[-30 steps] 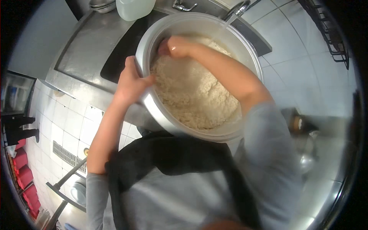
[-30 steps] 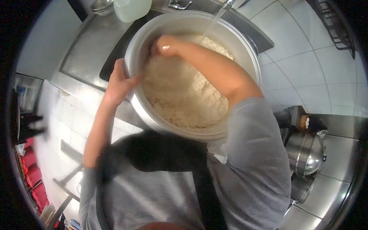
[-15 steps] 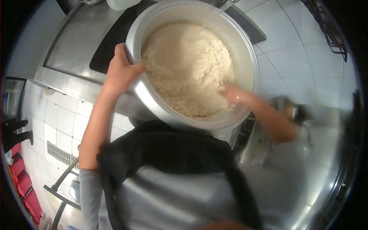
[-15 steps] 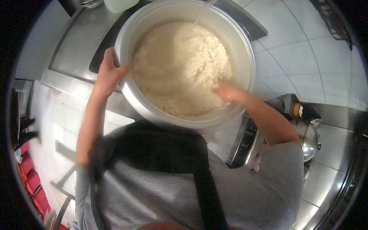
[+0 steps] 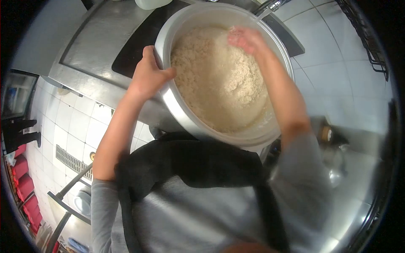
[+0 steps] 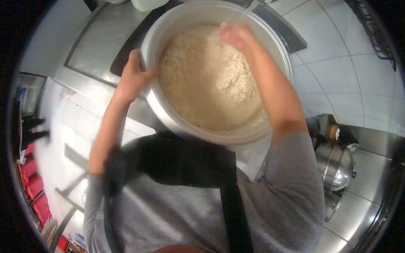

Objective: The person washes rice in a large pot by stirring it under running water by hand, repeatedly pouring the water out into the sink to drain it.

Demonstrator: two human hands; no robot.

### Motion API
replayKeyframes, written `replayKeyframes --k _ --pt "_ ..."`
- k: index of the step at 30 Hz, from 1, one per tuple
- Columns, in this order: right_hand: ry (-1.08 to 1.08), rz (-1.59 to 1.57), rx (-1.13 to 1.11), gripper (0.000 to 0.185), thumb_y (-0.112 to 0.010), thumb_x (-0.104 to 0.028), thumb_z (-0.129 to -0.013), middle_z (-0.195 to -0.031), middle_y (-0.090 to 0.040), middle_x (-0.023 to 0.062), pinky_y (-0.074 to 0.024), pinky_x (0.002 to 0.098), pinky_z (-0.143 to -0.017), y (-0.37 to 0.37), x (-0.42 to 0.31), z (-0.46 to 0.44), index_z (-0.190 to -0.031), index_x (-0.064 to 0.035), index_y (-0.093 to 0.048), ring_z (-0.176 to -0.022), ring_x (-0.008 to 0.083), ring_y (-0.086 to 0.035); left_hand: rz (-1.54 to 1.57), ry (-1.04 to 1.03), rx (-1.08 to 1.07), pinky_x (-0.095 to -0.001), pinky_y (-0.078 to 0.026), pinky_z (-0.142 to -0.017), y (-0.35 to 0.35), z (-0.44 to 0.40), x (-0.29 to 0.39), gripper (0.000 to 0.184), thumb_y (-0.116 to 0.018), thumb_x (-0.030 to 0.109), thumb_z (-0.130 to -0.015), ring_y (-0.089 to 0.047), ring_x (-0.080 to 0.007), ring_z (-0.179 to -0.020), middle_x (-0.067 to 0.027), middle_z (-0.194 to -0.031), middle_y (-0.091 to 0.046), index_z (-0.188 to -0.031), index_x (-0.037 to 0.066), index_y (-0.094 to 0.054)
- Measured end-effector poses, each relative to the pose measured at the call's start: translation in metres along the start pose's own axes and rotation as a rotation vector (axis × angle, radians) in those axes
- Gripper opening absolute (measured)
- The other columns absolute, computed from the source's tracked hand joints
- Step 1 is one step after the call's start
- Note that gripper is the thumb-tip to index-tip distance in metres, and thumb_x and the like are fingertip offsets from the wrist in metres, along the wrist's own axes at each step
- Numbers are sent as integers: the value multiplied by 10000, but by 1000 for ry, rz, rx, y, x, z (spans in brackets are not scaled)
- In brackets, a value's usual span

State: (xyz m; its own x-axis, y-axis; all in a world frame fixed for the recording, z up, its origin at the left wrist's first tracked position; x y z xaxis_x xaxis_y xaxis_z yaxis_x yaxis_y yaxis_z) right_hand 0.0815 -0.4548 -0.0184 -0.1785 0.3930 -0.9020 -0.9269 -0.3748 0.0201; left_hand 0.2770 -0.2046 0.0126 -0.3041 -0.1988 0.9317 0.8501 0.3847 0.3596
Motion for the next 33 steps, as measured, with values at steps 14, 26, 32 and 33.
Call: replayKeyframes --k 14,26,32,33 --pt "519 1000 -346 290 -570 -197 -749 -827 -646 156 -479 355 -712 -156 19 14 -984 -38 -628 -781 272 -618 -85 3 -21 -333 -467 -716 0 -1 5 669 -676 197 -618 -595 -284 -805 -229 -876 -571 -1120 -94 -343" --pt "913 1302 -1012 296 -652 -83 -584 -1123 -538 114 -360 408 -949 -43 71 179 -877 -122 -656 -1128 258 -448 41 -31 -11 -306 -473 -705 -1 0 9 636 -683 152 -627 -577 -205 -791 -185 -906 -564 -1120 -101 -372" --pt "467 1158 -96 446 -534 -327 -802 -1354 -306 154 -258 447 -1018 111 42 50 -1210 -156 -477 -1272 313 -267 38 -12 -24 -305 -470 -712 -2 0 6 641 -668 144 -633 -574 -217 -806 -184 -918 -562 -1136 -110 -361" --pt "401 1146 68 517 -500 -391 -838 -1404 -237 159 -222 466 -1039 116 43 44 -1296 -168 -410 -1302 333 -213 19 -10 -17 -306 -470 -712 -3 2 8 645 -667 145 -633 -574 -218 -807 -185 -919 -561 -1138 -111 -359"
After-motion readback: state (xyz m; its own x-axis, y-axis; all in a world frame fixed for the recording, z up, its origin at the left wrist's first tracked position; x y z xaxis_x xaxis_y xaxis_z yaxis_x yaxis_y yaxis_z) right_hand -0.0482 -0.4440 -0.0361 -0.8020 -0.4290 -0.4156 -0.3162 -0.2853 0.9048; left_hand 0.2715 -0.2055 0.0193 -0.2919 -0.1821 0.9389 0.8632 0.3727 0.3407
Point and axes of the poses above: each hand's wrist, its own z-axis away from the middle knuckle, its own y-axis out of the back of the hand, x = y × z, the point moved 10 cm from there along -z, towards the middle knuckle
